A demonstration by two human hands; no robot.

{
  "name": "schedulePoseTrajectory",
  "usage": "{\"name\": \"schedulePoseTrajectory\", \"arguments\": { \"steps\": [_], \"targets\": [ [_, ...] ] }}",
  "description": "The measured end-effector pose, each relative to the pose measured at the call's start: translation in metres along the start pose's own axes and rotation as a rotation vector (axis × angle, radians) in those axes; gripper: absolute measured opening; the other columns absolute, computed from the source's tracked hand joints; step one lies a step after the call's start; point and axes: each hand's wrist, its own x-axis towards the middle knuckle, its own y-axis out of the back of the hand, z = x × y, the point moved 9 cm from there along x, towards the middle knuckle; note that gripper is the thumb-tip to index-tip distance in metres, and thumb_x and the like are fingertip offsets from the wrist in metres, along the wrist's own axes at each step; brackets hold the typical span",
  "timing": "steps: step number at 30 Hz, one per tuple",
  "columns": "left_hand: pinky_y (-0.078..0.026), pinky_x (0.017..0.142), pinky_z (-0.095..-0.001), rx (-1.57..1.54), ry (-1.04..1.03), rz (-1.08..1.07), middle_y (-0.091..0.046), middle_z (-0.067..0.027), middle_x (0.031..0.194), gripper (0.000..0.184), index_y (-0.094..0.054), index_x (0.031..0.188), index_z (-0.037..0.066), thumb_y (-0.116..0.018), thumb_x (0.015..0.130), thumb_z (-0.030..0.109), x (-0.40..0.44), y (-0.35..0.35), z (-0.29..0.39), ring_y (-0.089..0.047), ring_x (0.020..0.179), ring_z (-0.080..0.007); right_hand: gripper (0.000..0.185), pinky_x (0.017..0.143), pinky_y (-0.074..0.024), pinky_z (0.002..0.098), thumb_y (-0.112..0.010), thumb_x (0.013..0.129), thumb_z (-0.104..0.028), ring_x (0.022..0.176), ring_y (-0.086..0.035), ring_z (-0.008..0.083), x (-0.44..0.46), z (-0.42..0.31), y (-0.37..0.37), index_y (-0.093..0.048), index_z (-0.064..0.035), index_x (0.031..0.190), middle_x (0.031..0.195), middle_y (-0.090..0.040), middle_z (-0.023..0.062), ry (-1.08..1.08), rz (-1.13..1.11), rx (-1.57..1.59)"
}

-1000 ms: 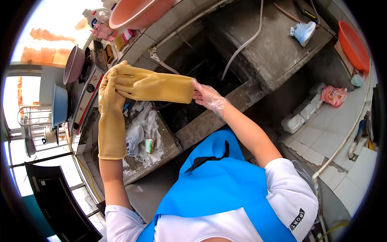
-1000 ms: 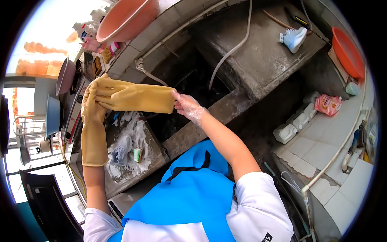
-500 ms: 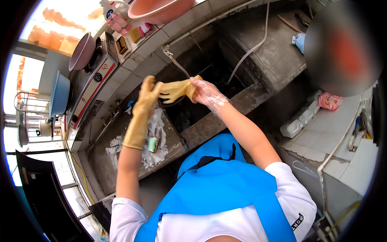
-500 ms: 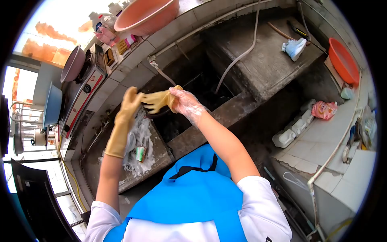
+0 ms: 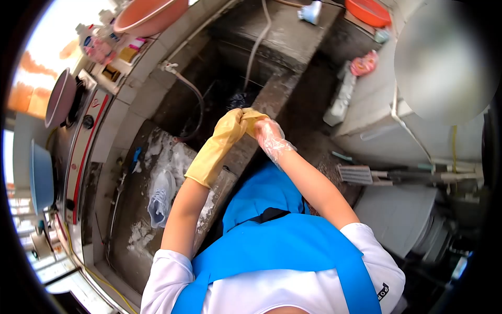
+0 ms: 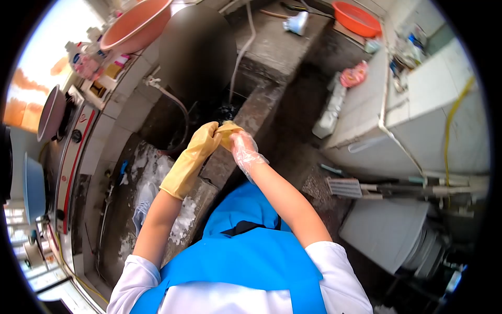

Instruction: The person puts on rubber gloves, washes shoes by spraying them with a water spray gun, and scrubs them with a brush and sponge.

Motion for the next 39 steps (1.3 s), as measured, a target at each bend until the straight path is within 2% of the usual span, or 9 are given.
{"name": "schedulePoseTrajectory", "arguments": {
  "steps": [8,15,19,24,26,29,31,35,39],
  "targets": [
    [-0.057,0.083,-0.0456,0.398,-0.179,-0.454,-0.074,-0.0188,0.100,0.026,-0.073,0.098,0.007,-0.059,0.092,0.028,-0.071,-0.112,0.095,-0.072,0.098,-0.0369,0.027,0.083,-0.0614,0.0483,-0.053,0.096,-0.022,0.096,-0.072,0.0324,-0.093,0.032,0.076,-0.068,0.0000,0.102,0.100,-0.074,0.0163,-0.402,0.022,0.269],
    [-0.058,0.074,-0.0426,0.296,-0.431,-0.549,-0.075,-0.0114,0.096,0.032,-0.074,0.090,0.008,-0.059,0.094,0.036,-0.117,-0.163,0.175,-0.073,0.091,-0.0321,0.035,0.084,-0.0578,0.0506,-0.053,0.096,-0.033,0.094,-0.072,0.0331,-0.119,0.006,0.185,-0.071,-0.0036,0.104,0.105,-0.074,0.0176,0.008,0.181,0.087],
    [-0.058,0.077,-0.0420,0.200,-0.710,-0.514,-0.075,-0.0095,0.095,0.030,-0.074,0.091,0.010,-0.063,0.092,0.038,-0.145,-0.217,0.231,-0.073,0.094,-0.0291,0.032,0.081,-0.0572,0.0443,-0.056,0.096,-0.033,0.096,-0.072,0.0276,-0.178,-0.058,0.204,-0.072,-0.0082,0.108,0.107,-0.074,0.0133,0.077,0.224,-0.459],
    [-0.052,0.077,-0.0397,0.143,-0.942,-0.282,-0.062,-0.0069,0.094,0.011,-0.062,0.076,0.013,-0.066,0.083,0.021,-0.186,-0.230,0.332,-0.063,0.093,-0.0268,0.029,0.079,-0.0566,0.0366,-0.059,0.094,-0.032,0.098,-0.072,0.0208,-0.244,-0.130,0.212,-0.073,-0.0140,0.113,0.110,-0.074,0.0078,0.150,0.061,-1.910],
    [-0.054,0.079,-0.0393,0.051,-1.062,-0.313,-0.062,-0.0069,0.096,0.011,-0.062,0.078,0.012,-0.066,0.083,0.020,-0.204,-0.238,0.370,-0.064,0.095,-0.0268,0.033,0.095,-0.0530,0.0356,-0.055,0.097,-0.035,0.121,-0.065,0.0206,-0.222,-0.113,0.270,-0.072,-0.0148,0.117,0.129,-0.070,0.0096,0.373,0.102,-2.416],
    [-0.057,0.083,-0.0369,0.228,-1.088,-0.431,-0.066,-0.0053,0.106,0.016,-0.071,0.092,0.011,-0.061,0.086,0.021,-0.228,-0.272,0.404,-0.066,0.105,-0.0240,0.048,0.124,-0.0239,0.0398,-0.036,0.103,-0.036,0.145,-0.044,0.0199,-0.264,-0.129,0.319,-0.057,-0.0145,0.141,0.147,-0.058,0.0122,0.345,0.122,-1.804],
    [-0.057,0.082,-0.0396,0.191,-0.825,-0.542,-0.067,-0.0069,0.108,0.020,-0.071,0.093,0.011,-0.059,0.092,0.028,-0.226,-0.313,0.393,-0.066,0.104,-0.0275,0.049,0.124,-0.0220,0.0496,-0.037,0.102,-0.038,0.141,-0.048,0.0213,-0.250,-0.118,0.360,-0.059,-0.0128,0.138,0.143,-0.061,0.0144,0.368,0.255,-2.553],
    [-0.057,0.075,-0.0467,0.171,-0.888,-0.600,-0.071,-0.0096,0.095,0.023,-0.071,0.095,0.012,-0.064,0.093,0.034,-0.234,-0.342,0.408,-0.070,0.087,-0.0312,0.052,0.110,-0.0231,0.0799,-0.050,0.095,-0.038,0.127,-0.054,0.0499,-0.281,-0.129,0.419,-0.071,-0.0009,0.125,0.124,-0.070,0.0200,0.169,0.607,-2.376],
    [-0.058,0.070,-0.0484,0.284,-0.958,-0.773,-0.073,-0.0142,0.094,0.029,-0.071,0.088,0.011,-0.060,0.096,0.036,-0.264,-0.360,0.465,-0.071,0.085,-0.0379,0.054,0.107,-0.0414,0.0652,-0.048,0.093,-0.039,0.124,-0.060,0.0394,-0.322,-0.119,0.476,-0.067,-0.0040,0.131,0.139,-0.061,0.0228,-0.473,0.578,-2.843]
  ]
}}
